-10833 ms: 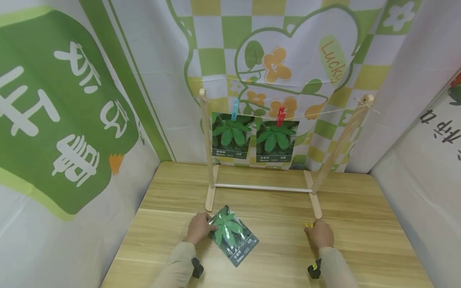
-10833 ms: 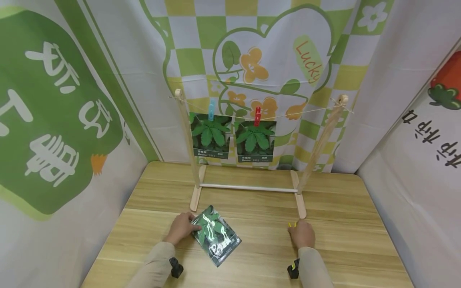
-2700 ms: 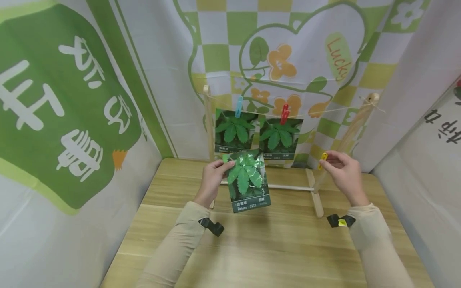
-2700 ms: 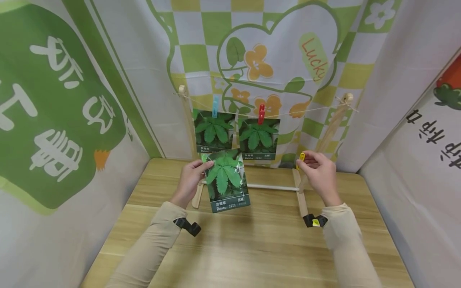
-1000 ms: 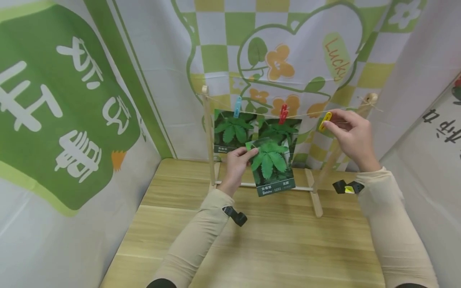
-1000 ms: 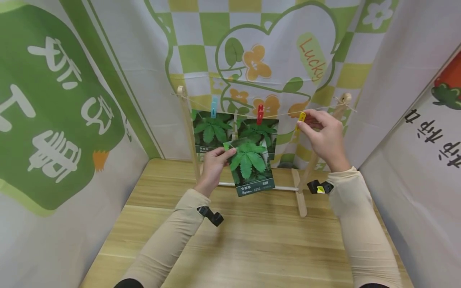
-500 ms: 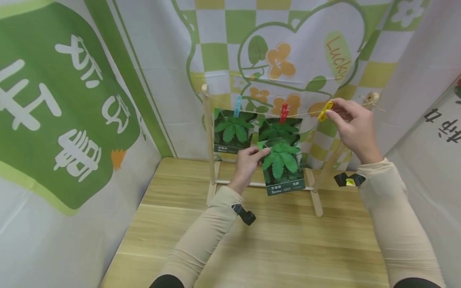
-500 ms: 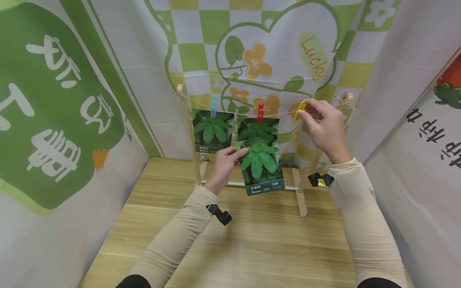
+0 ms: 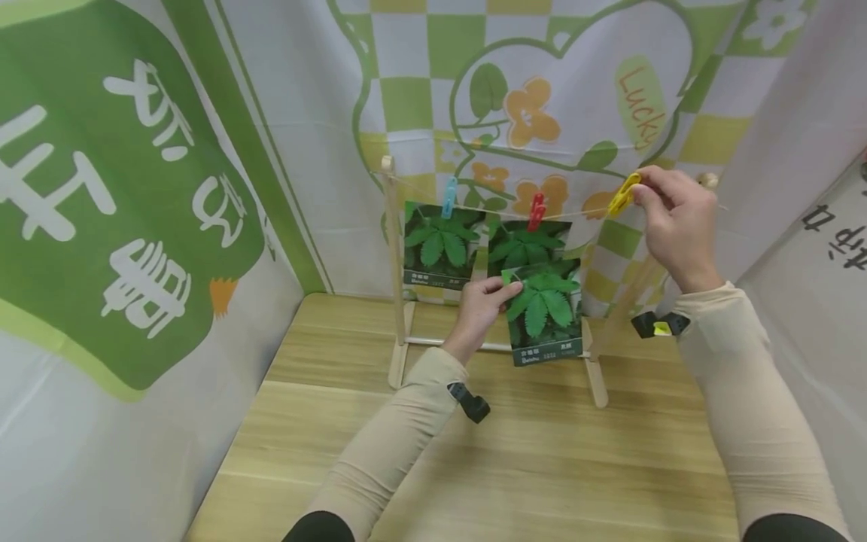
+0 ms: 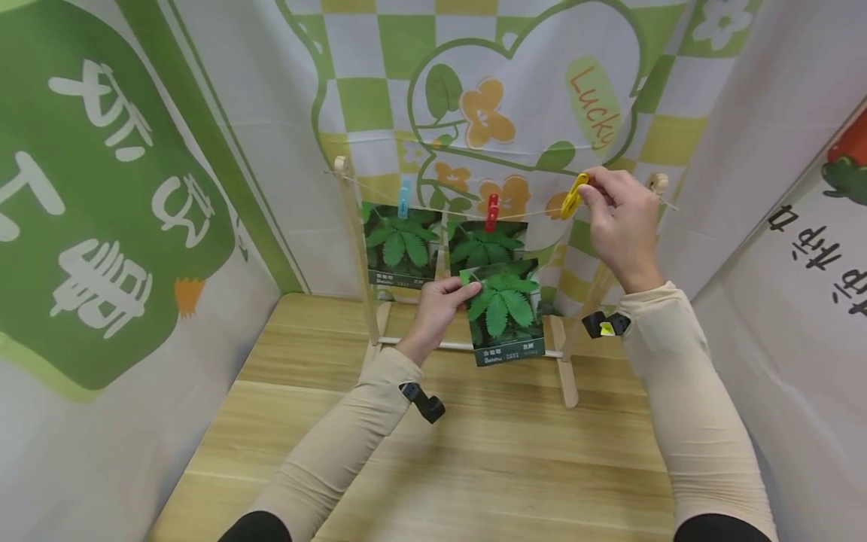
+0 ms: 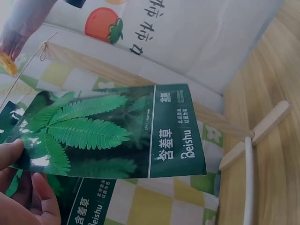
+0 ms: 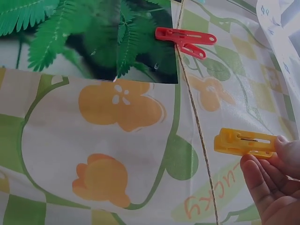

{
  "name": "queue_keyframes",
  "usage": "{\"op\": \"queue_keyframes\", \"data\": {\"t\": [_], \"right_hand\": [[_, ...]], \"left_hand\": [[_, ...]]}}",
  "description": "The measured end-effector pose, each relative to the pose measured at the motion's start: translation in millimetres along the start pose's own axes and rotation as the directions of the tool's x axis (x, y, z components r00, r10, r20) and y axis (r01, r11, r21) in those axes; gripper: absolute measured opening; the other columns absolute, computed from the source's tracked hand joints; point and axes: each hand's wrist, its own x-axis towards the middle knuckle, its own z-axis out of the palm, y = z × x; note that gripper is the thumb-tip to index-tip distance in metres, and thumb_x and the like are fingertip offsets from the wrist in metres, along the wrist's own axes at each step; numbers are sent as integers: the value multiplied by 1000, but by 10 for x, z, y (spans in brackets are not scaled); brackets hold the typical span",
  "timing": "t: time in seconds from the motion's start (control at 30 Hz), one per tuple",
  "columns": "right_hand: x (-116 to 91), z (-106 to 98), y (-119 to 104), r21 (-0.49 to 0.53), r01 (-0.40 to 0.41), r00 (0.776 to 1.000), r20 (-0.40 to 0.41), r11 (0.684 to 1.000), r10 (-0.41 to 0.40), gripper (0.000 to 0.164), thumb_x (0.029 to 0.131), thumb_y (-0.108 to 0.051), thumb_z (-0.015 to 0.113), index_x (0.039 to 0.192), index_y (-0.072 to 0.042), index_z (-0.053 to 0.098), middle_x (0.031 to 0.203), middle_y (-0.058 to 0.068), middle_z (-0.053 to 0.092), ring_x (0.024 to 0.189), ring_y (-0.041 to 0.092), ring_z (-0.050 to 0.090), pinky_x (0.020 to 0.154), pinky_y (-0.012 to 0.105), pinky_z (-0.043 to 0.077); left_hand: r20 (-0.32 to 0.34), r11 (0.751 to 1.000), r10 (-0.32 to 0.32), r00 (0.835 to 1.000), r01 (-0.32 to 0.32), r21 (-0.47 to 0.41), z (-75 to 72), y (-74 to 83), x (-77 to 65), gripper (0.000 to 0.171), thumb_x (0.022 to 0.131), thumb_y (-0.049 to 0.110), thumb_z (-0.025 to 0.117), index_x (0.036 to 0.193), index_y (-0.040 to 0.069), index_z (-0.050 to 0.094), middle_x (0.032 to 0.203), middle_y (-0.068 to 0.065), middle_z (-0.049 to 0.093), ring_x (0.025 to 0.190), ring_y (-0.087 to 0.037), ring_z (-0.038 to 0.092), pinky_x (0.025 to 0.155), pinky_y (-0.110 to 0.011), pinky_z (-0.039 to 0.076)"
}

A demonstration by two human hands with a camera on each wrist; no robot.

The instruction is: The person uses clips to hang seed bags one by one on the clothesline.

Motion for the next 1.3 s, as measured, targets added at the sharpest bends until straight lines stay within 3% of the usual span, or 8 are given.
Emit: {"op": "queue_keyframes", "data": {"t": [0.13, 0.3, 0.43, 0.67, 0.77, 0.93, 1.07, 1.3], "right_hand": [[63, 18, -1, -8, 17, 1000, -20, 1000, -17, 14, 91, -2, 64, 96, 9, 72, 82, -33, 54, 71, -16, 53, 77, 4, 38], [104, 27, 36, -52, 31, 999, -17, 998, -32, 14, 91, -5, 65, 93, 7, 73, 76, -40, 51, 67, -21, 47, 83, 21, 18], [117, -7, 64, -111, -14, 999, 28, 994, 18, 16, 92, -8, 65, 97, 6, 73, 75, -41, 49, 66, -23, 45, 84, 20, 20], [117, -48, 64, -182, -86, 982, 148, 979, 114, 20, 95, -11, 62, 104, 4, 73, 92, 16, 70, 64, -19, 48, 61, 1, 39], [117, -54, 61, -188, -77, 979, 172, 979, 110, 20, 95, -11, 62, 103, 4, 73, 92, 15, 70, 64, -19, 49, 61, 1, 40], [110, -65, 101, -176, -65, 981, 168, 982, 95, 17, 93, -7, 64, 99, 5, 74, 82, -15, 63, 64, -19, 49, 61, 1, 41], [93, -82, 106, -195, -40, 978, 195, 980, 79, 17, 93, -8, 64, 100, 5, 73, 89, 9, 73, 65, -24, 46, 83, 9, 37], [99, -103, 99, -219, -24, 967, 242, 975, 78, 21, 96, -10, 61, 105, 5, 72, 102, 25, 72, 69, -28, 43, 62, 1, 35]], "left_hand": [[24, 1000, 6, 1000, -7, 27, 37, 27, 30, 20, 91, 25, 69, 79, 9, 65, 71, 4, 52, 67, -16, 47, 60, -22, 43], [60, 999, 28, 998, -31, 45, 116, 59, 72, 37, 93, 27, 67, 66, 11, 47, 59, 2, 37, 58, -15, 34, 54, -27, 30], [81, 996, 48, 996, -54, 66, 223, 98, 125, 39, 93, 28, 67, 64, 13, 45, 57, 2, 32, 55, -14, 28, 53, -27, 27], [140, 988, 89, 986, -105, 116, 447, 183, 226, 34, 96, 23, 62, 69, 8, 49, 59, 3, 36, 57, -13, 36, 54, -26, 30], [144, 989, 76, 987, -93, 113, 527, 226, 259, 25, 96, 22, 62, 78, 6, 61, 62, 4, 44, 60, -10, 42, 58, -25, 39], [132, 998, 7, 991, -15, 62, 667, 302, 302, 23, 95, 22, 64, 110, 5, 71, 86, 0, 64, 69, -7, 52, 65, -22, 46], [147, 998, -52, 988, 54, -9, 783, 378, 313, 38, 95, 22, 65, 130, 9, 63, 124, -6, 66, 86, -9, 61, 77, -27, 54], [132, 998, -57, 990, 61, -24, 917, 464, 329, 40, 95, 24, 64, 134, 13, 60, 134, -4, 61, 84, -8, 58, 95, -41, 54]]}}
